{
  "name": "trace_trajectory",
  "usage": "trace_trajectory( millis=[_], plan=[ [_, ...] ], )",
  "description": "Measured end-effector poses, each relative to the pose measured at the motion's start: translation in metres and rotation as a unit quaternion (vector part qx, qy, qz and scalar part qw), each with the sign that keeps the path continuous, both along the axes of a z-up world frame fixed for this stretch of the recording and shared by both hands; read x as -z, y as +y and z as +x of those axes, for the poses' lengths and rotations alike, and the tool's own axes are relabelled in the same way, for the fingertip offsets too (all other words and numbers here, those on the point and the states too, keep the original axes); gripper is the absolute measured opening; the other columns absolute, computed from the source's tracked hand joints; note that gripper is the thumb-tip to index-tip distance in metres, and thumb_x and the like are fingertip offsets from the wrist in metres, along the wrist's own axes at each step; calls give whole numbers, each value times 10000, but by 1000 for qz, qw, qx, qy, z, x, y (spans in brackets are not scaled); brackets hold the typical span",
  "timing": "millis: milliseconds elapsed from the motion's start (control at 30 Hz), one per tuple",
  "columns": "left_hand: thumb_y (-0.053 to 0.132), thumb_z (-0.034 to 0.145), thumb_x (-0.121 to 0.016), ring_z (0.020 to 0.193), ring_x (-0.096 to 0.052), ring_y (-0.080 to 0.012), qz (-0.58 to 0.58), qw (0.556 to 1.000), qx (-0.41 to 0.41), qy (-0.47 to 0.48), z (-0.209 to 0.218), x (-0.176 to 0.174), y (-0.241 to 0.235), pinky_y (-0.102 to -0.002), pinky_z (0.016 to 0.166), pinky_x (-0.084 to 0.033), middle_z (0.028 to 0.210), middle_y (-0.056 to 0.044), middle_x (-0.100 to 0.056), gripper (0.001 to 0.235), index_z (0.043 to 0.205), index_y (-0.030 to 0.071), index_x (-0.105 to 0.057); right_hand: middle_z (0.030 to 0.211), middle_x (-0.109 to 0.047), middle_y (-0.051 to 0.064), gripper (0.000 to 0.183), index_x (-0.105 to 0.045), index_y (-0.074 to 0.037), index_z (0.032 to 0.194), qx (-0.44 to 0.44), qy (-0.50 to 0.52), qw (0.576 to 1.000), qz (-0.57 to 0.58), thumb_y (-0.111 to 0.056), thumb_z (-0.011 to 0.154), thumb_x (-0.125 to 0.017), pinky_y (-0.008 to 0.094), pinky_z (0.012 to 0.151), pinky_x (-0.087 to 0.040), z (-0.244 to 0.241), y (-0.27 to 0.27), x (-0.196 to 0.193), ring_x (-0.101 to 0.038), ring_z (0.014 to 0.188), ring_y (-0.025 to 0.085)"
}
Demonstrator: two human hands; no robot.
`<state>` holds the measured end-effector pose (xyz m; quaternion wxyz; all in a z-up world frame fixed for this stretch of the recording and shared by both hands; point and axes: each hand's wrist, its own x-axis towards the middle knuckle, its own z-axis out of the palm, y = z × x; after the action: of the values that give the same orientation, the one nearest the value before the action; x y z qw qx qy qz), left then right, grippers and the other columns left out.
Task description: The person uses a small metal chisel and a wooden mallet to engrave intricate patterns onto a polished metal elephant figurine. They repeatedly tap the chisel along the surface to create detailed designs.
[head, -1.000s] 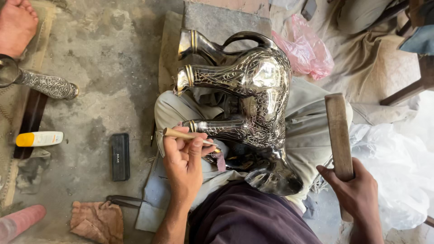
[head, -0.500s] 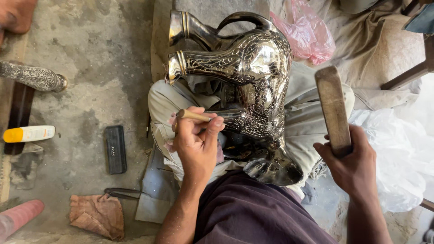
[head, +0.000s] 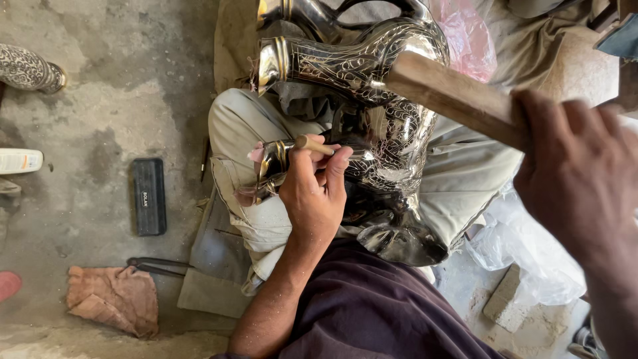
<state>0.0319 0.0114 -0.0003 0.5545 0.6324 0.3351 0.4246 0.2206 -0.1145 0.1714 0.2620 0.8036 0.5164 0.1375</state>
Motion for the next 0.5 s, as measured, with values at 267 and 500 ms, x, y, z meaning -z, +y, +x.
trace_trajectory(
  millis=[267, 500],
  plan=[
    [175, 1044, -710, 792, -696, -90, 5, 1000, -9, 12, 1, -1, -3, -217, 582, -551, 933, -50, -713, 265, 1146, -14, -554, 932, -692, 99, 329, -640, -116, 1345, -204, 27, 979, 4, -93, 1017, -662, 352, 695, -544, -36, 56, -45, -640, 750, 218],
    [157, 1025, -736, 728, -669, -67, 7, 999, -42, 15, 3, 9, -11, -212, 570, -520, 884, -36, -712, 234, 1066, 6, -563, 938, -739, 39, 359, -707, -190, 1312, -266, -56, 960, -70, -166, 955, -673, 308, 721, -540, -59, 101, -64, -666, 772, 144]
  ],
)
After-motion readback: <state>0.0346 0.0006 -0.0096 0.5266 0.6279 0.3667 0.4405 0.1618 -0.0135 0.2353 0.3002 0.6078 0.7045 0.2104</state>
